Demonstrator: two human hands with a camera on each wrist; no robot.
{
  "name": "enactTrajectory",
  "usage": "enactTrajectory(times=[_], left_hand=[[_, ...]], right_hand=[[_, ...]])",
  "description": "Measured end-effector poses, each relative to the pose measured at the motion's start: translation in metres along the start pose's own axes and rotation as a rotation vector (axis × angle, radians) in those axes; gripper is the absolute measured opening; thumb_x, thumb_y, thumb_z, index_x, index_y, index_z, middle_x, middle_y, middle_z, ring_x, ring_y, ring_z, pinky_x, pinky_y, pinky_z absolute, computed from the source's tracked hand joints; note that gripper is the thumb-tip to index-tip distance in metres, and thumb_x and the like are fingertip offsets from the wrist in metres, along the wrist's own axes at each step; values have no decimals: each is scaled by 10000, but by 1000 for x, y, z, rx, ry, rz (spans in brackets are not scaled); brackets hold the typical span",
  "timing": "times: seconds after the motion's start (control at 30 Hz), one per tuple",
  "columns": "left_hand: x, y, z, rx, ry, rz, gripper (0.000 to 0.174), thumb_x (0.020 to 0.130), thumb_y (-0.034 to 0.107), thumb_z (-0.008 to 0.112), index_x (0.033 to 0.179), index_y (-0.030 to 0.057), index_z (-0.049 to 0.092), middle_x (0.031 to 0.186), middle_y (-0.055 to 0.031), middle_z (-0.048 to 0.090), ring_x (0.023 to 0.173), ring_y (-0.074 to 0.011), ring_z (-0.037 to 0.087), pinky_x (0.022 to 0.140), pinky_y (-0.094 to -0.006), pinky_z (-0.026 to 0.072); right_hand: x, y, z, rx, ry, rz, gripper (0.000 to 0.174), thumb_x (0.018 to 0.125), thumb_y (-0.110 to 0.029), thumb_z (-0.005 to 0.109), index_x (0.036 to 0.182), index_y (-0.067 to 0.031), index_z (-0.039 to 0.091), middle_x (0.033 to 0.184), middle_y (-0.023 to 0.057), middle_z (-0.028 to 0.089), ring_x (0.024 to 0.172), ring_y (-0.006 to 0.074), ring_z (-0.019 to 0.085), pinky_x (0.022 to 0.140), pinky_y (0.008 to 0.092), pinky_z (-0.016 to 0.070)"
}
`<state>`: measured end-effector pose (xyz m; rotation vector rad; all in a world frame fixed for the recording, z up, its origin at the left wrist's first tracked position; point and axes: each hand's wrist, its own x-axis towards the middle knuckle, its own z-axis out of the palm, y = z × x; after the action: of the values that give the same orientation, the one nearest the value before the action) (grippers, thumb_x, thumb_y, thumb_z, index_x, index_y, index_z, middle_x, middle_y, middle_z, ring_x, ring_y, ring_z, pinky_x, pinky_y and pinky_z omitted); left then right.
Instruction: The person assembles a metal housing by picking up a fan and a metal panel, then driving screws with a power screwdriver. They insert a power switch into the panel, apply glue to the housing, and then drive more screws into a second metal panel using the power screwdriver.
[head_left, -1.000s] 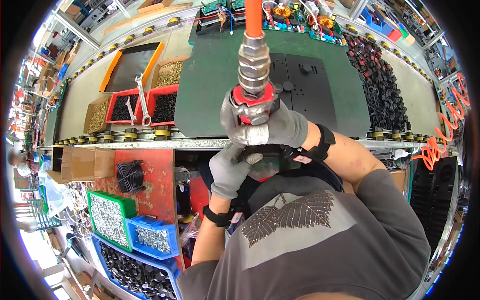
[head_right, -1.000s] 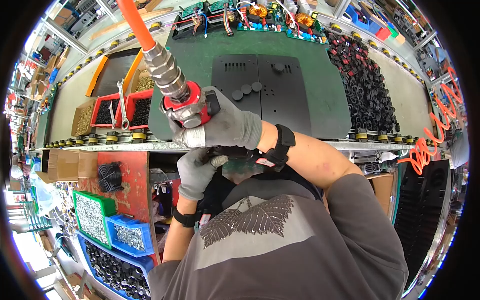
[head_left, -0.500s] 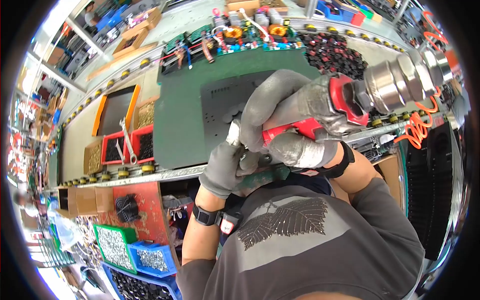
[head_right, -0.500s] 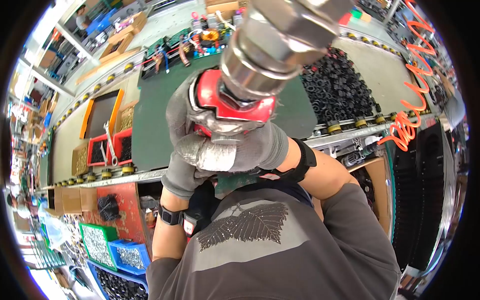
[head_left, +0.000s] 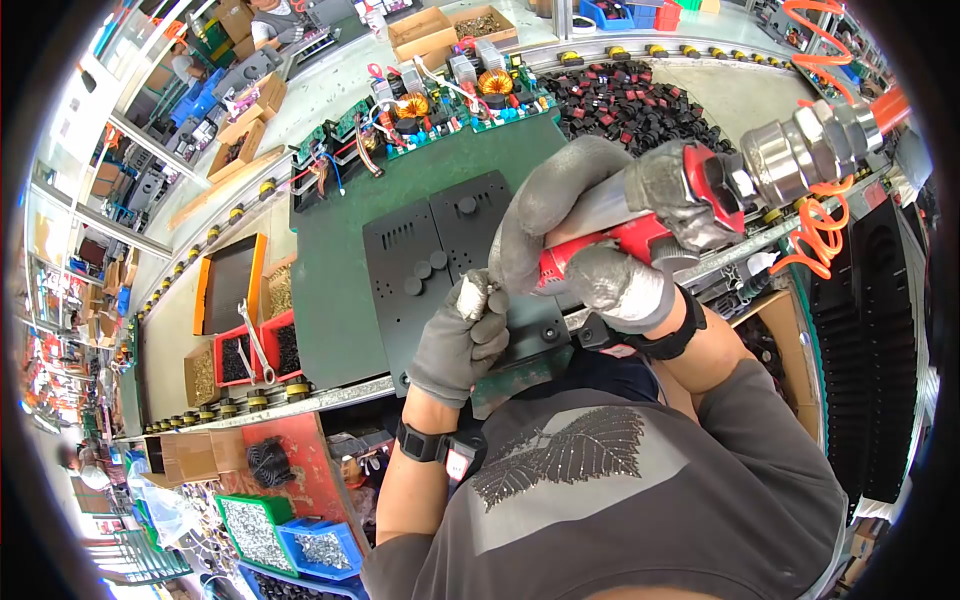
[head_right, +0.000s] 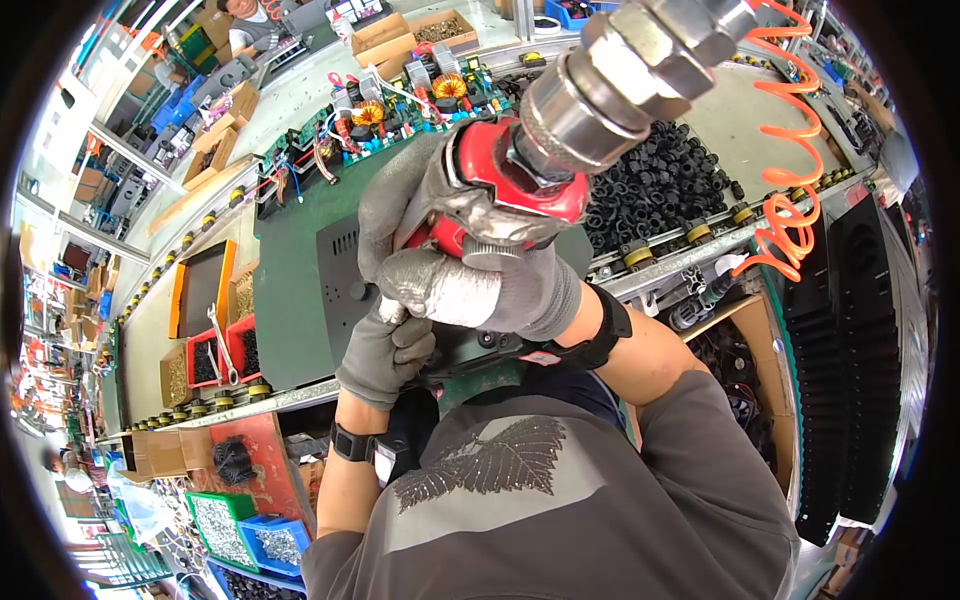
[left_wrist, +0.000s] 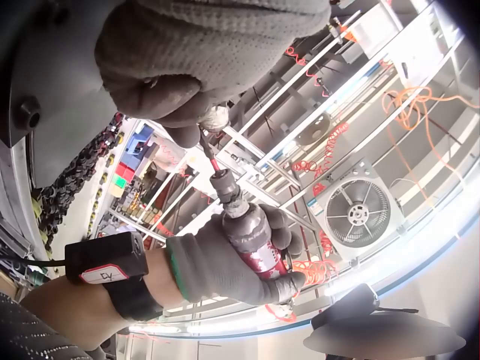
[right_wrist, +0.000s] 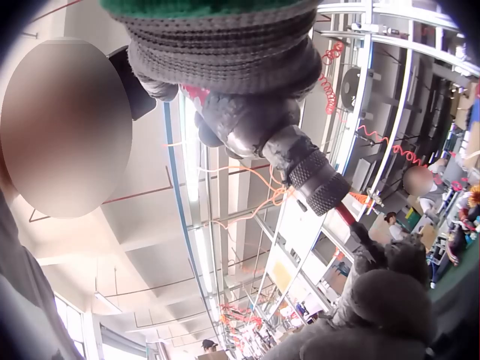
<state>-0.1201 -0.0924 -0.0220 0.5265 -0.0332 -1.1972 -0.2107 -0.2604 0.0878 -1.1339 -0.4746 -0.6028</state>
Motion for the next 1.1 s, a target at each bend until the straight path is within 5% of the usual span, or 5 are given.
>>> enactTrajectory(times=[0.2, 0.37, 0.83, 1.0, 1.1], left_hand=[[13, -1, 2, 113, -59, -14, 152, 995, 205, 483, 1074, 92, 547, 834, -19, 557, 527, -43, 397, 422, -177, 309], [21, -1, -4, 1554, 35, 475, 172, 996, 194, 475, 1110, 90, 552, 788, 4, 525, 522, -40, 405, 415, -179, 310], [53, 12, 7, 1483, -166, 562, 185, 1009, 264, 464, 1010, 108, 564, 689, 28, 474, 470, -40, 335, 407, -192, 263], [76, 58, 1, 938, 354, 257, 340, 928, 322, 632, 1179, 96, 673, 794, 24, 609, 605, -66, 490, 526, -203, 390], [91, 78, 5, 1797, 461, 383, 356, 806, 247, 739, 1146, 149, 690, 1020, -49, 718, 928, -201, 674, 797, -316, 510]], right_hand=[[2, 1, -8, -60, -95, -85, 218, 804, -92, 716, 956, -8, 584, 900, 94, 626, 761, 181, 634, 691, 315, 536], [4, -1, -13, -154, -210, -148, 160, 824, -94, 734, 877, 15, 629, 989, 97, 595, 769, 234, 647, 702, 359, 561], [20, -3, -31, -232, -247, 28, 206, 789, -102, 739, 920, 16, 631, 898, 114, 630, 722, 211, 636, 688, 338, 542], [33, 8, -51, -287, -321, -225, 242, 826, -157, 739, 934, 27, 625, 933, 94, 605, 714, 223, 636, 588, 329, 517], [42, 11, -60, -367, -231, -313, 345, 843, -258, 743, 976, 25, 598, 908, 91, 594, 666, 213, 614, 571, 325, 499]])
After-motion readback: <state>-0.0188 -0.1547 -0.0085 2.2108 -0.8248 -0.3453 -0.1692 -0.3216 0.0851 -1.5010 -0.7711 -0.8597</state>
